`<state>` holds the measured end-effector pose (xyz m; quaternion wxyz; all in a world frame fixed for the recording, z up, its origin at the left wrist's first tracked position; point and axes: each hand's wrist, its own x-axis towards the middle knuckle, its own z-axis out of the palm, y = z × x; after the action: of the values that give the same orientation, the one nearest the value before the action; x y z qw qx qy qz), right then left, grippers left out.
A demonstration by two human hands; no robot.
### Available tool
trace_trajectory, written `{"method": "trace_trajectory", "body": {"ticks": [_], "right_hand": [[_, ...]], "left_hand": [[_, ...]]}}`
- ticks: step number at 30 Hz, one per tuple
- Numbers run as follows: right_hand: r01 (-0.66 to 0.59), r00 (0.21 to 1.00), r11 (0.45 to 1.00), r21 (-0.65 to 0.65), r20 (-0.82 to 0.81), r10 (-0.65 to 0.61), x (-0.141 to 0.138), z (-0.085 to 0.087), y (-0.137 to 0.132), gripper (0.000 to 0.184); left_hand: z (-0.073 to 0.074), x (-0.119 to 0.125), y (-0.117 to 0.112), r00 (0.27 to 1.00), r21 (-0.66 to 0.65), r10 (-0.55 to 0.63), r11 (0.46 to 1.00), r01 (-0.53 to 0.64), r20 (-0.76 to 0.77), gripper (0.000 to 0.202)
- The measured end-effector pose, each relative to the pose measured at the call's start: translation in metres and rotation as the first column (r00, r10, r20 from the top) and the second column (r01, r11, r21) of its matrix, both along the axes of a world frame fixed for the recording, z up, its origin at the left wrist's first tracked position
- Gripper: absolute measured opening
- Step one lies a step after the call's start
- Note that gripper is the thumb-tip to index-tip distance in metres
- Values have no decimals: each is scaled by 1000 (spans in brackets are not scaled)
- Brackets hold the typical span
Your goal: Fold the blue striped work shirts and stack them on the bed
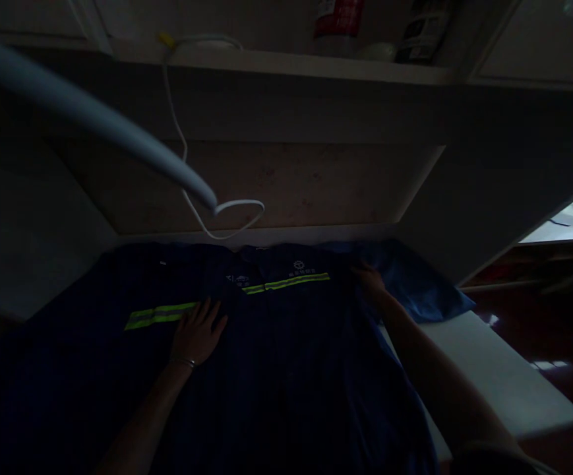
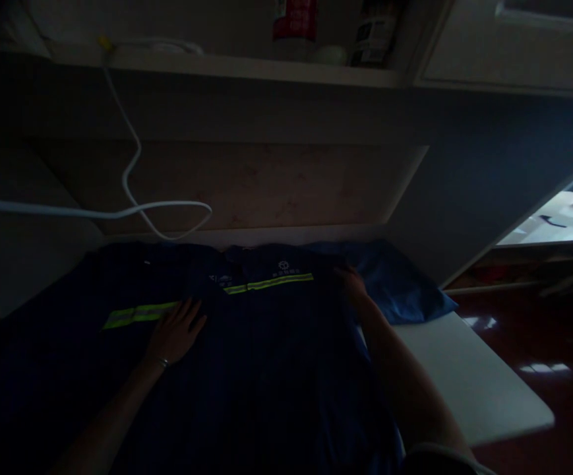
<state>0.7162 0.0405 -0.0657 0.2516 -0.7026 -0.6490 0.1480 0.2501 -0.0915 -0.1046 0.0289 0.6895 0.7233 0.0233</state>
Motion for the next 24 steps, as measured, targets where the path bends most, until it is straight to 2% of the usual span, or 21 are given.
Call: {"method": "trace_trajectory", "body": {"ticks": [3,5,8,10,12,15,16,18,20,22,24], "right_hand": [[-41,998,999,5,-49,42,-21,7,7,55],[-156,988,987,-36,12,157,-38,11,2,52],[-396,901,902,-174,116,418,-61,18,-12,52],[-461,869,865,-198,96,485,-73,21,-15,59],[-413,902,904,-106,89,423,-80,21,-10,61],[-287,938,957,39,215,272,-84,8,3,59],[-283,923,959,18,278,267,-85,0,7,59],[-298,868,947,-121,378,322,-87,-17,11,60],[-303,828,921,-245,412,382,-89,-29,12,60],[-299,835,922,-246,400,378,-88,-31,10,59],[-297,877,942,-155,346,333,-81,-24,3,57]], "left_hand": [[3,1,-1,999,-7,-25,1000,24,-21,61],[5,1,-1,1000,-1,-21,1000,20,-19,59],[4,0,-1,1000,18,-9,1000,9,-10,57],[3,0,-1,999,28,-20,999,21,-25,57],[4,0,-1,999,27,-30,999,31,-41,58],[5,1,-3,999,21,-29,999,30,-39,59],[4,1,-3,999,21,-26,999,26,-30,59],[3,1,-2,1000,14,-21,1000,21,-3,58],[2,1,2,1000,9,-13,1000,13,28,58],[5,1,6,997,2,5,1000,-5,73,59],[12,-1,4,985,8,45,999,-47,168,60]]}}
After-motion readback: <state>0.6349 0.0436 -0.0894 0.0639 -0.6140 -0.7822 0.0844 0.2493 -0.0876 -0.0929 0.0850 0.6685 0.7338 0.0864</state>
